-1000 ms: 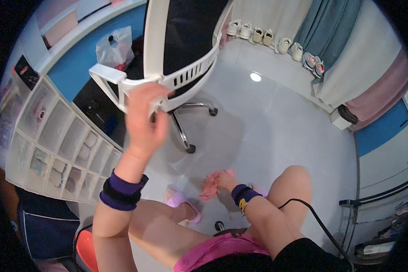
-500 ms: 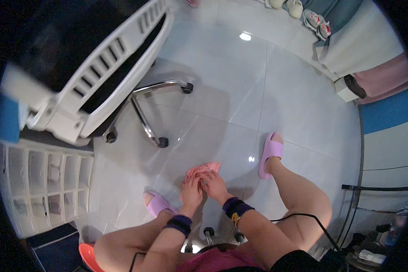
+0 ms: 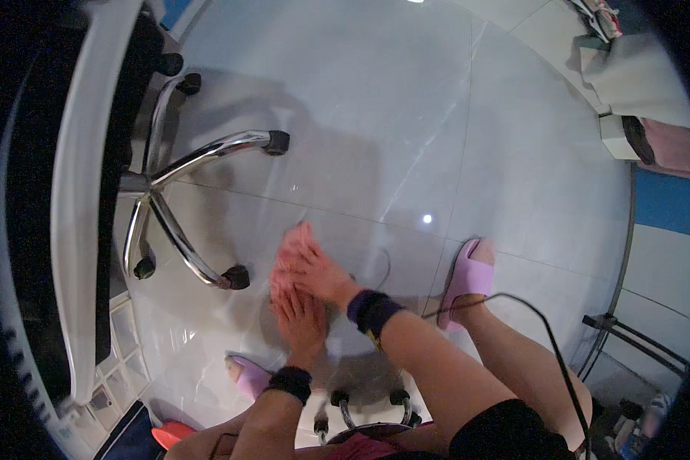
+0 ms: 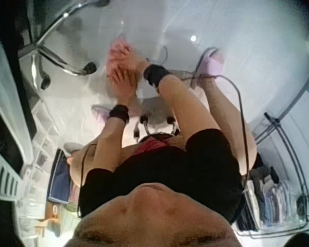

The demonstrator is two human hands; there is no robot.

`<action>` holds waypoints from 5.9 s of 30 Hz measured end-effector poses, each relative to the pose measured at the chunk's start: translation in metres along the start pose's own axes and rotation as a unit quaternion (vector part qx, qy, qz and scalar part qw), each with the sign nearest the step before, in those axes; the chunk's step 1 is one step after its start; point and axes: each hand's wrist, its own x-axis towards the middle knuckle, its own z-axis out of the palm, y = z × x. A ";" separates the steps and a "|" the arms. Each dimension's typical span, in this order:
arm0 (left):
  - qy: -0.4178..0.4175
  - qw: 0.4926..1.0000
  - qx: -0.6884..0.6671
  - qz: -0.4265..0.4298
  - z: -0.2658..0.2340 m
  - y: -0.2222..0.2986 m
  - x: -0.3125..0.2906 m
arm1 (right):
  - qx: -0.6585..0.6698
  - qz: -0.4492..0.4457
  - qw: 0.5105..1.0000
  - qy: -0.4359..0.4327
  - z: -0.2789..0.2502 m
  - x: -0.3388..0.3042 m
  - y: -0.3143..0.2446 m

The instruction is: The person cleans a white sneaker with a pink cloth, then wipes the armrests and seat of a white office chair. Finally, the person wipes the tiled floor with the cloth.

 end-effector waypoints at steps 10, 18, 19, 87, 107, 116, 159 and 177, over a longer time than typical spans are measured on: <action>0.068 0.982 -0.142 0.107 -0.034 0.042 0.289 | -0.173 0.092 0.977 0.086 -0.096 0.084 0.239; 0.040 0.971 -0.153 0.181 -0.022 0.077 0.284 | -0.148 0.190 0.959 0.149 -0.091 -0.010 0.230; 0.016 0.973 -0.153 0.172 -0.021 0.079 0.259 | -0.110 0.194 0.965 0.138 -0.084 -0.027 0.214; -0.012 0.983 -0.159 -0.089 0.028 0.373 0.161 | 0.046 0.032 0.998 -0.026 -0.158 -0.154 0.283; 0.069 0.989 -0.129 -0.030 -0.025 0.348 0.552 | 0.001 0.006 0.989 0.147 -0.252 0.085 0.587; 0.084 0.979 -0.161 0.089 -0.049 0.405 0.711 | -0.132 0.135 0.962 0.197 -0.314 0.079 0.743; -0.056 0.991 -0.079 0.088 -0.009 0.415 0.466 | 0.102 0.138 0.973 0.151 -0.248 -0.070 0.573; 0.087 0.914 -0.295 0.265 0.004 0.603 0.610 | -0.213 0.425 0.848 0.235 -0.301 -0.247 0.735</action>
